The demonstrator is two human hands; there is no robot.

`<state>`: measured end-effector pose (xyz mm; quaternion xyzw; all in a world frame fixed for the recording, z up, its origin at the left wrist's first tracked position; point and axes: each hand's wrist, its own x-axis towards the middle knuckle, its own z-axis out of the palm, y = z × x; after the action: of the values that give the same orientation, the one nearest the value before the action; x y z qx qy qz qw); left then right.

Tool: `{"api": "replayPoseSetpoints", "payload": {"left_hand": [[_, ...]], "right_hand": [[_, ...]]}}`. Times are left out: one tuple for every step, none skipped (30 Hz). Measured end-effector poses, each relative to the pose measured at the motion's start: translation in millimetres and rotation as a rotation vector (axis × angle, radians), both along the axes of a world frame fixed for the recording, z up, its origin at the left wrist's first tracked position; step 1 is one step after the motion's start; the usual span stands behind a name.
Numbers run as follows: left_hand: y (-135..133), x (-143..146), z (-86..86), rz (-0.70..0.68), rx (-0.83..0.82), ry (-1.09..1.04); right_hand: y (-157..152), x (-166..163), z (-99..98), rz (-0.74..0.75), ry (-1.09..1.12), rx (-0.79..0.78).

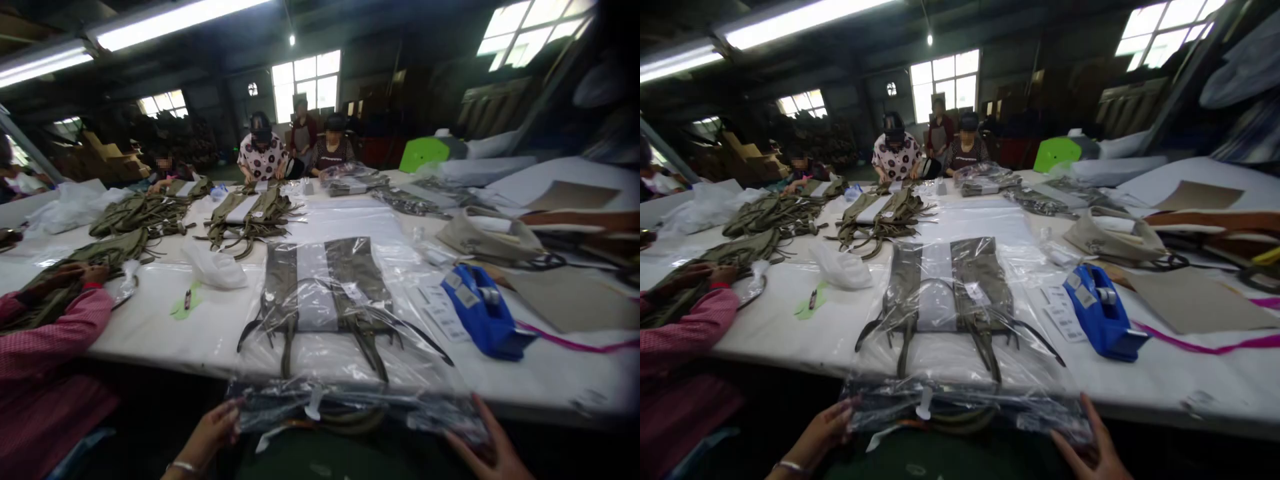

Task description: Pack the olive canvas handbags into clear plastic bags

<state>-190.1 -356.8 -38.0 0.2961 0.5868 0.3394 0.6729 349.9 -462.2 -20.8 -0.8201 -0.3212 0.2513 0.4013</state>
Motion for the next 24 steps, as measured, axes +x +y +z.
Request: {"api": "replayPoseSetpoints", "payload": {"left_hand": [[-2.4,0.0,4.4,-0.002,0.013,0.035],[-4.1,-0.2,9.1,-0.004,0.020,0.062],[-5.3,-1.0,13.7,-0.010,0.024,0.083],[-6.6,-2.5,17.9,-0.025,0.025,0.098],[-8.2,-5.1,21.5,-0.047,0.022,0.112],[-10.1,-8.8,24.5,-0.078,0.016,0.127],[-12.0,-13.7,27.2,-0.117,0.007,0.146],[-13.4,-20.0,30.1,-0.167,-0.004,0.169],[-13.2,-27.4,33.8,-0.234,-0.023,0.199],[-10.5,-35.5,38.9,-0.327,-0.054,0.244],[-4.3,-43.3,46.2,-0.451,-0.093,0.304],[6.3,-49.4,56.1,-0.594,-0.130,0.389],[21.1,-52.1,68.5,-0.734,-0.139,0.495],[39.6,-49.6,83.1,-0.843,-0.100,0.613],[60.6,-40.4,99.1,-0.901,-0.006,0.726],[82.2,-23.9,115.4,-0.897,0.138,0.810],[103.1,-0.1,130.5,-0.841,0.312,0.854],[121.9,29.9,142.9,-0.764,0.492,0.853],[138.1,64.5,151.4,-0.693,0.653,0.814],[151.4,101.3,154.8,-0.661,0.805,0.767],[162.0,138.0,152.9,-0.689,0.951,0.725],[170.1,172.2,145.8,-0.774,1.070,0.697],[176.1,201.9,134.4,-0.887,1.147,0.688],[180.1,225.7,120.1,-0.994,1.185,0.703]], "right_hand": [[0.3,3.0,4.5,0.006,0.027,-0.043],[0.6,5.8,8.6,-0.005,0.028,-0.068],[0.5,8.1,12.0,-0.034,0.001,-0.072],[-0.1,10.0,14.3,-0.059,-0.031,-0.067],[-1.5,11.2,15.3,-0.078,-0.060,-0.066],[-3.9,12.0,15.0,-0.086,-0.086,-0.072],[-7.1,12.2,13.5,-0.087,-0.110,-0.088],[-10.8,12.2,11.2,-0.080,-0.131,-0.105],[-14.8,11.9,8.3,-0.066,-0.146,-0.122],[-18.6,11.5,5.3,-0.048,-0.158,-0.134],[-22.0,11.4,2.5,-0.024,-0.163,-0.137],[-24.8,11.5,0.1,0.002,-0.157,-0.133],[-27.1,12.0,-1.7,0.030,-0.139,-0.124],[-28.8,12.8,-2.8,0.053,-0.116,-0.109],[-30.0,13.6,-3.4,0.067,-0.088,-0.093],[-30.8,14.3,-3.7,0.069,-0.056,-0.073],[-31.2,14.6,-3.7,0.057,-0.022,-0.050],[-31.2,14.6,-3.7,0.041,0.016,-0.022],[-31.1,14.2,-3.7,0.023,0.056,0.013],[-31.0,13.7,-3.6,0.004,0.096,0.049],[-31.1,13.1,-3.5,-0.012,0.129,0.080],[-31.6,12.6,-3.3,-0.028,0.149,0.105],[-32.8,12.4,-3.1,-0.044,0.162,0.126],[-34.7,12.3,-2.9,-0.063,0.171,0.146]]}}
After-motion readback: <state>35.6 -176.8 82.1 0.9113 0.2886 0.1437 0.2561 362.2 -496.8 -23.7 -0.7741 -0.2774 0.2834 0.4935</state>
